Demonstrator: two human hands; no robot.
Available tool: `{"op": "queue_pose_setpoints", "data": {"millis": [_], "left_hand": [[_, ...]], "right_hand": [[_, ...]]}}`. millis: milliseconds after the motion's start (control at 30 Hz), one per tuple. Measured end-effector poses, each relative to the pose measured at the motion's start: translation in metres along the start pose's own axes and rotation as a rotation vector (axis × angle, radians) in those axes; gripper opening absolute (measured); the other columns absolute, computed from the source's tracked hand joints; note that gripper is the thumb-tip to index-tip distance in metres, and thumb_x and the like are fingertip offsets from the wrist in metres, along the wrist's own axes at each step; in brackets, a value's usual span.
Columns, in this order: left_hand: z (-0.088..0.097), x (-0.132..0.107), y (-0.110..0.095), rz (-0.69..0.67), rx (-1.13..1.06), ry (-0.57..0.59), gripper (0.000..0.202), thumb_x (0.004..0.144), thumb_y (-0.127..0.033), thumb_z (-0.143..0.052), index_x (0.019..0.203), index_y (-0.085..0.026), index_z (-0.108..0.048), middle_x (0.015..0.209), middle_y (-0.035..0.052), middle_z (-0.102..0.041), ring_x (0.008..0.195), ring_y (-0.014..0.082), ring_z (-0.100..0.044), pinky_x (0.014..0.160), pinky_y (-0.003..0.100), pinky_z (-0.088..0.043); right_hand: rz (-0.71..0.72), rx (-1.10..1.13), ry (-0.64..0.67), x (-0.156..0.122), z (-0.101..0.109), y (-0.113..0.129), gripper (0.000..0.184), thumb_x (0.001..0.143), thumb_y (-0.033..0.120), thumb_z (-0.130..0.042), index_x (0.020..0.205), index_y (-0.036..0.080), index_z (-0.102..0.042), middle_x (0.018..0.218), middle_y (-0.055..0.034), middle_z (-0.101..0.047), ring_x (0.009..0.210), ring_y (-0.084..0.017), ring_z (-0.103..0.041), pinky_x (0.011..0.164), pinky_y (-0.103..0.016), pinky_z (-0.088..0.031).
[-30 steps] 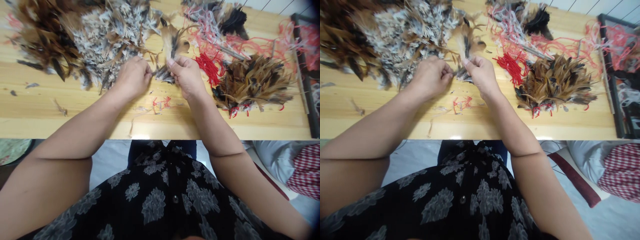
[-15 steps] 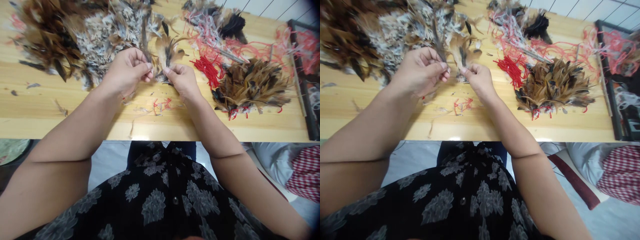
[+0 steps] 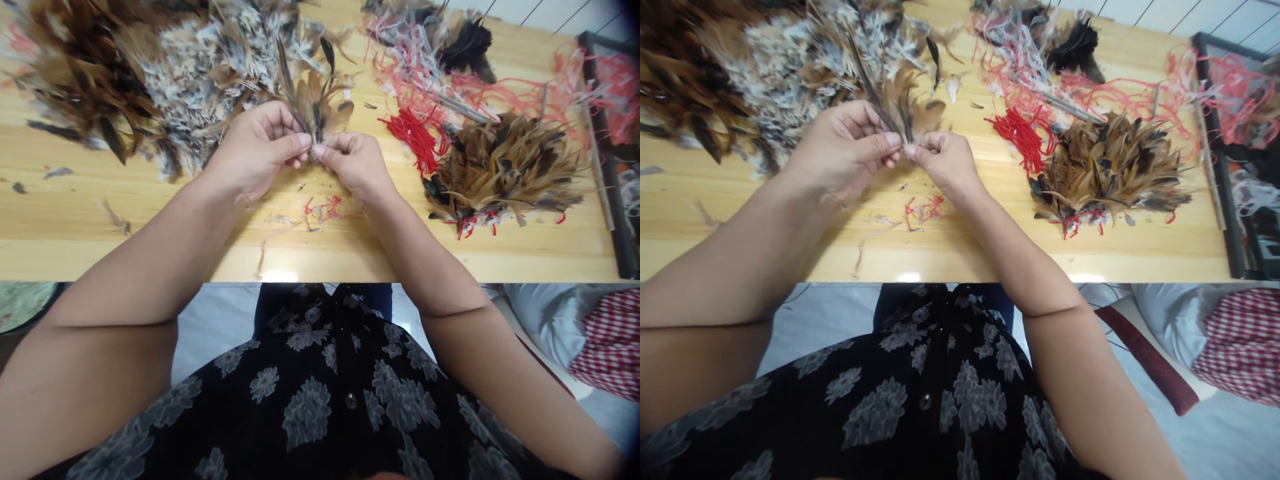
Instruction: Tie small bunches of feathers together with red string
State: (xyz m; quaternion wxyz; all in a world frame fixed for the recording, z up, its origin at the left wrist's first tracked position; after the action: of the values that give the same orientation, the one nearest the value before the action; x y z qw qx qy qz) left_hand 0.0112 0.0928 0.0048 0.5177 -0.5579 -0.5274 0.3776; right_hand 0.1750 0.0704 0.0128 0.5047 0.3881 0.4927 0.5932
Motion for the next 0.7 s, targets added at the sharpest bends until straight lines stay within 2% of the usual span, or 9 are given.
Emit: {"op": "queue_pose_setpoints", "data": {"millis": [200,333,433,533,633,700], "left_hand": [[0.003,0.003,0.003,-0.038,0.051,-0.022,0.065,0.094,-0.002,-0.116,0.086,-0.025,-0.056,0.077,-0.0059,-0.062,0.065,0.0161,-0.068,0.064,0.028,-0.050],[0.005,0.003,0.005,-0.076,0.045,-0.009,0.066,0.087,-0.012,-0.127,0.086,-0.024,-0.062,0.077,-0.0061,-0.062,0.063,0.0146,-0.064,0.060,0.026,-0.050],[0.003,0.002,0.010,-0.046,0.010,0.032,0.063,0.080,-0.020,-0.131,0.087,-0.024,-0.069,0.077,-0.0049,-0.064,0.064,0.0148,-0.063,0.060,0.026,-0.052],[0.002,0.003,0.013,-0.024,0.003,0.065,0.055,0.080,-0.023,-0.129,0.090,-0.024,-0.074,0.081,-0.0022,-0.069,0.067,0.0155,-0.063,0.059,0.027,-0.052],[0.015,0.006,0.009,-0.067,0.100,-0.020,0.044,0.089,-0.021,-0.120,0.092,-0.024,-0.076,0.086,-0.0001,-0.074,0.072,0.0168,-0.065,0.064,0.028,-0.052],[0.027,0.007,0.002,-0.129,0.238,-0.109,0.039,0.091,-0.016,-0.115,0.092,-0.025,-0.077,0.085,-0.0007,-0.076,0.075,0.0175,-0.065,0.069,0.030,-0.051]], "right_hand": [[-0.005,-0.043,0.004,0.001,0.001,-0.003,0.061,0.107,0.049,-0.107,0.075,0.025,-0.060,0.074,0.0032,-0.051,0.080,-0.015,-0.048,0.074,-0.030,-0.049],[-0.016,-0.074,0.018,0.000,-0.001,-0.004,0.061,0.107,0.044,-0.107,0.074,0.025,-0.059,0.074,0.0040,-0.051,0.079,-0.015,-0.043,0.074,-0.031,-0.045],[-0.004,-0.116,0.021,0.000,-0.002,-0.004,0.061,0.107,0.041,-0.107,0.074,0.026,-0.058,0.074,0.0045,-0.049,0.078,-0.015,-0.040,0.073,-0.032,-0.042],[0.018,-0.151,0.018,0.000,0.000,-0.003,0.052,0.111,0.031,-0.098,0.076,0.025,-0.060,0.074,0.0051,-0.049,0.079,-0.016,-0.040,0.074,-0.032,-0.039],[0.024,-0.139,-0.013,0.001,0.008,-0.003,0.043,0.116,0.024,-0.087,0.081,0.025,-0.062,0.076,0.0049,-0.051,0.079,-0.015,-0.040,0.075,-0.032,-0.038],[0.022,-0.100,-0.054,0.004,0.018,-0.003,0.044,0.117,0.027,-0.089,0.082,0.025,-0.062,0.078,0.0043,-0.053,0.079,-0.015,-0.042,0.075,-0.032,-0.038]]}}
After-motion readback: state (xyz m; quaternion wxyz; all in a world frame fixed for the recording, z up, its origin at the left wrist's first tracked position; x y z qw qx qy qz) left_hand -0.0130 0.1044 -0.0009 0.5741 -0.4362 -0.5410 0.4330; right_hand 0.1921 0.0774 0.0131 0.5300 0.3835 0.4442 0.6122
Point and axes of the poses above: each hand's wrist, its own x-axis towards the middle knuckle, its own z-axis out of the back of the hand, y = z × x, the point moved 10 cm from there along x, towards the middle knuckle
